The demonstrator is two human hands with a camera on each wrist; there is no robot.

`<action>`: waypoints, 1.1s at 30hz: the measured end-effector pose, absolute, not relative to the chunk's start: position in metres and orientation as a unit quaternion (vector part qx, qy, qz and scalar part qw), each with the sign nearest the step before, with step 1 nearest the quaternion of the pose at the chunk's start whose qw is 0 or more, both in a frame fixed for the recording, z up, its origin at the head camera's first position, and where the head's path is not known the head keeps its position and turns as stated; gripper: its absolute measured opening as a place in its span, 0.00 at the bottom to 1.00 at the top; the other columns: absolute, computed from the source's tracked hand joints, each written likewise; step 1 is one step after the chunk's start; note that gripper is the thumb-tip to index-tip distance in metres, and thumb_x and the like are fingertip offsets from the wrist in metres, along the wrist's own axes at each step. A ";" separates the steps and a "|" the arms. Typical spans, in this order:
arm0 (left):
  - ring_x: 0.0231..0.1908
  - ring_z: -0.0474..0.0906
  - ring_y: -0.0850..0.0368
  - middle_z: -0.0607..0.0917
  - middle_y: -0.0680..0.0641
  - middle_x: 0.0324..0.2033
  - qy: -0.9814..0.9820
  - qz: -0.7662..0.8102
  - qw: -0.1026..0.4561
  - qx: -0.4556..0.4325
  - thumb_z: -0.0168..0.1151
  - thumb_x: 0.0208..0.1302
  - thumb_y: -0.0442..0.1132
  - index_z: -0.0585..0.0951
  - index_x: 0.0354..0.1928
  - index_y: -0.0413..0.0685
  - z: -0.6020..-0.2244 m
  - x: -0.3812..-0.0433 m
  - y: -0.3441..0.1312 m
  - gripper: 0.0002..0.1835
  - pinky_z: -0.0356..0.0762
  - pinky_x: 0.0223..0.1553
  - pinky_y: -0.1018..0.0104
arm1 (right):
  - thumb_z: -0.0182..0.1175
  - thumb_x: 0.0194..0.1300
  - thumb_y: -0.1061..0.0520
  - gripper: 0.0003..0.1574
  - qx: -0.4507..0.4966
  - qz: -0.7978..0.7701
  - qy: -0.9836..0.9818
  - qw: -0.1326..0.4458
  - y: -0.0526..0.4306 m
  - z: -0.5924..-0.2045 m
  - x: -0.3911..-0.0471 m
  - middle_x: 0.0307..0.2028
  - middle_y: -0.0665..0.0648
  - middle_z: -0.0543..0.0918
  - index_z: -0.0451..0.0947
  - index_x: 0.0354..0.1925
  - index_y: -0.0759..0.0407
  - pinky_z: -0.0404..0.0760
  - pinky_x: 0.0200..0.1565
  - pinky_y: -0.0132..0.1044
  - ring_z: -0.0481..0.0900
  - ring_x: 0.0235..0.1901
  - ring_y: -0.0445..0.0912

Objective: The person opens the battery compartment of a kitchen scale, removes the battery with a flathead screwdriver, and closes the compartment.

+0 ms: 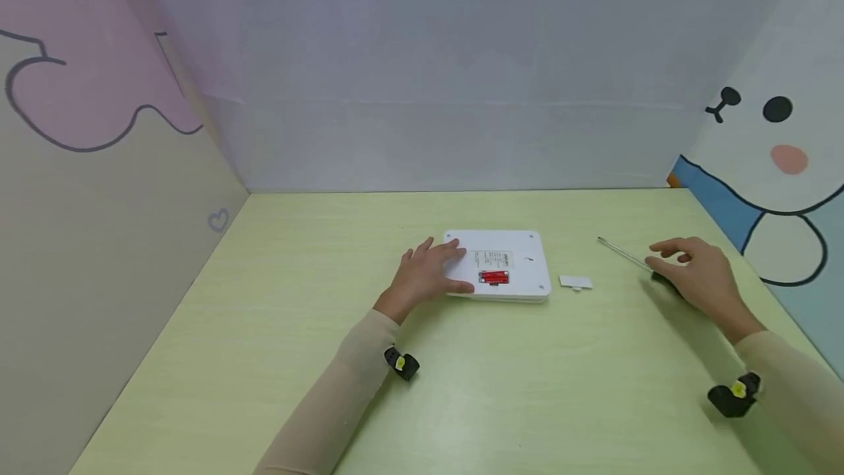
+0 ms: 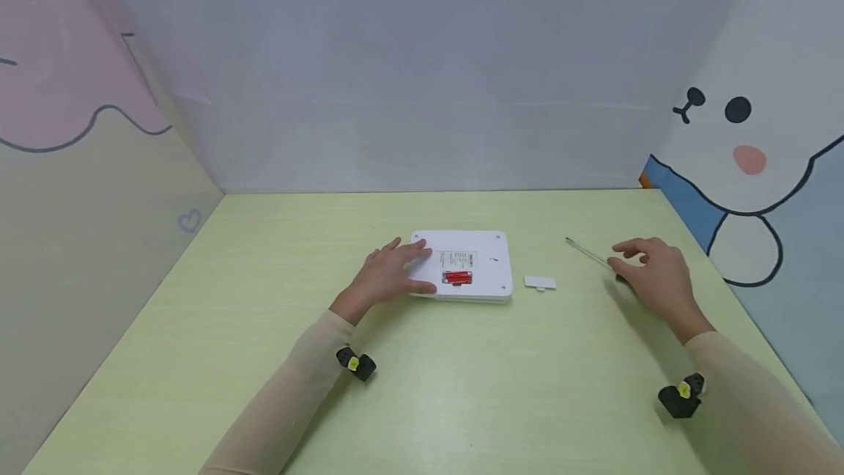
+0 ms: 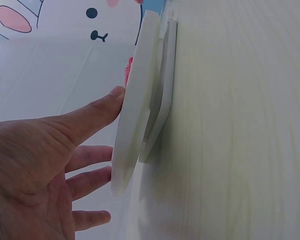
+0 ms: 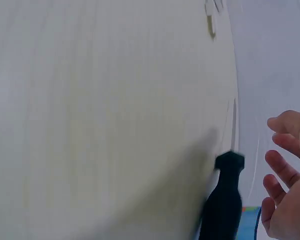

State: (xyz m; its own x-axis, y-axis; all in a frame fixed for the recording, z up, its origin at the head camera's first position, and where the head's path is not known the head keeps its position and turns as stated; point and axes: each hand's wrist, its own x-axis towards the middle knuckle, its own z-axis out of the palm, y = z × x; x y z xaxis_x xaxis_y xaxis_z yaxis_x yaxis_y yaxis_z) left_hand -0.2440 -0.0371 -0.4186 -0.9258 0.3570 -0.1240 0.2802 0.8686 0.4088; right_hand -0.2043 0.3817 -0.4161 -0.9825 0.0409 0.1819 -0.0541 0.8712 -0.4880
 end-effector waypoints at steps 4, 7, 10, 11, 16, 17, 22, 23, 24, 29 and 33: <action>0.76 0.47 0.45 0.61 0.60 0.74 0.963 0.188 0.097 0.167 0.69 0.54 0.64 0.68 0.71 0.65 -0.417 -0.244 -0.037 0.42 0.45 0.72 0.38 | 0.58 0.70 0.50 0.20 0.062 0.266 -0.960 0.064 0.340 -0.403 -0.214 0.45 0.68 0.81 0.82 0.49 0.66 0.74 0.41 0.53 0.76 0.45 0.62; 0.76 0.47 0.45 0.61 0.60 0.74 0.962 0.193 0.098 0.167 0.69 0.54 0.63 0.68 0.71 0.64 -0.416 -0.243 -0.039 0.42 0.45 0.72 0.38 | 0.60 0.69 0.54 0.15 0.109 0.271 -0.955 0.046 0.306 -0.400 -0.221 0.42 0.63 0.82 0.84 0.45 0.64 0.75 0.41 0.49 0.77 0.43 0.58; 0.76 0.47 0.45 0.62 0.60 0.74 0.960 0.201 0.100 0.165 0.70 0.53 0.63 0.68 0.71 0.64 -0.415 -0.243 -0.039 0.42 0.44 0.72 0.38 | 0.62 0.66 0.57 0.11 0.152 0.278 -0.948 0.038 0.276 -0.401 -0.227 0.37 0.59 0.83 0.85 0.42 0.62 0.74 0.40 0.44 0.78 0.40 0.54; 0.76 0.46 0.45 0.62 0.60 0.74 0.960 0.204 0.101 0.166 0.70 0.53 0.63 0.68 0.71 0.64 -0.415 -0.243 -0.039 0.42 0.44 0.73 0.38 | 0.62 0.66 0.57 0.10 0.163 0.282 -0.945 0.036 0.267 -0.403 -0.229 0.36 0.57 0.83 0.85 0.41 0.62 0.73 0.40 0.42 0.77 0.40 0.53; 0.76 0.47 0.45 0.62 0.59 0.74 0.959 0.201 0.100 0.172 0.69 0.53 0.64 0.68 0.71 0.65 -0.417 -0.245 -0.036 0.42 0.45 0.72 0.38 | 0.65 0.62 0.59 0.06 0.210 0.295 -0.932 0.030 0.236 -0.410 -0.233 0.34 0.54 0.83 0.86 0.37 0.59 0.69 0.39 0.39 0.73 0.36 0.49; 0.76 0.47 0.45 0.62 0.59 0.74 0.959 0.200 0.099 0.173 0.69 0.53 0.64 0.68 0.71 0.65 -0.417 -0.245 -0.036 0.42 0.45 0.72 0.38 | 0.65 0.62 0.59 0.06 0.215 0.294 -0.931 0.029 0.232 -0.411 -0.233 0.35 0.54 0.83 0.87 0.37 0.59 0.69 0.39 0.39 0.73 0.36 0.49; 0.76 0.47 0.45 0.61 0.60 0.74 0.959 0.198 0.103 0.173 0.69 0.54 0.64 0.68 0.71 0.65 -0.416 -0.245 -0.036 0.42 0.44 0.72 0.38 | 0.66 0.61 0.58 0.06 0.222 0.285 -0.932 0.022 0.220 -0.415 -0.231 0.36 0.53 0.83 0.87 0.37 0.57 0.68 0.40 0.40 0.71 0.38 0.49; 0.76 0.47 0.45 0.61 0.60 0.74 0.960 0.197 0.103 0.172 0.69 0.54 0.64 0.68 0.71 0.65 -0.416 -0.245 -0.036 0.42 0.44 0.72 0.38 | 0.66 0.60 0.58 0.06 0.222 0.283 -0.933 0.022 0.218 -0.416 -0.231 0.36 0.53 0.83 0.87 0.37 0.57 0.68 0.41 0.40 0.72 0.39 0.49; 0.76 0.47 0.45 0.61 0.59 0.74 0.960 0.197 0.103 0.172 0.69 0.54 0.64 0.68 0.71 0.65 -0.416 -0.245 -0.036 0.42 0.44 0.72 0.38 | 0.66 0.60 0.58 0.06 0.223 0.283 -0.932 0.023 0.217 -0.415 -0.231 0.36 0.52 0.83 0.87 0.36 0.56 0.68 0.41 0.41 0.72 0.39 0.50; 0.76 0.47 0.45 0.61 0.59 0.74 0.960 0.197 0.102 0.173 0.69 0.54 0.63 0.68 0.71 0.64 -0.415 -0.244 -0.036 0.42 0.44 0.72 0.38 | 0.66 0.60 0.59 0.04 0.226 0.271 -0.935 0.025 0.211 -0.414 -0.230 0.35 0.51 0.83 0.87 0.35 0.55 0.69 0.41 0.41 0.73 0.39 0.49; 0.76 0.47 0.46 0.61 0.59 0.74 0.959 0.198 0.102 0.172 0.69 0.54 0.64 0.68 0.71 0.64 -0.416 -0.244 -0.036 0.42 0.43 0.73 0.39 | 0.65 0.59 0.60 0.04 0.224 0.254 -0.941 0.017 0.207 -0.413 -0.230 0.35 0.51 0.82 0.86 0.34 0.55 0.70 0.40 0.40 0.72 0.37 0.48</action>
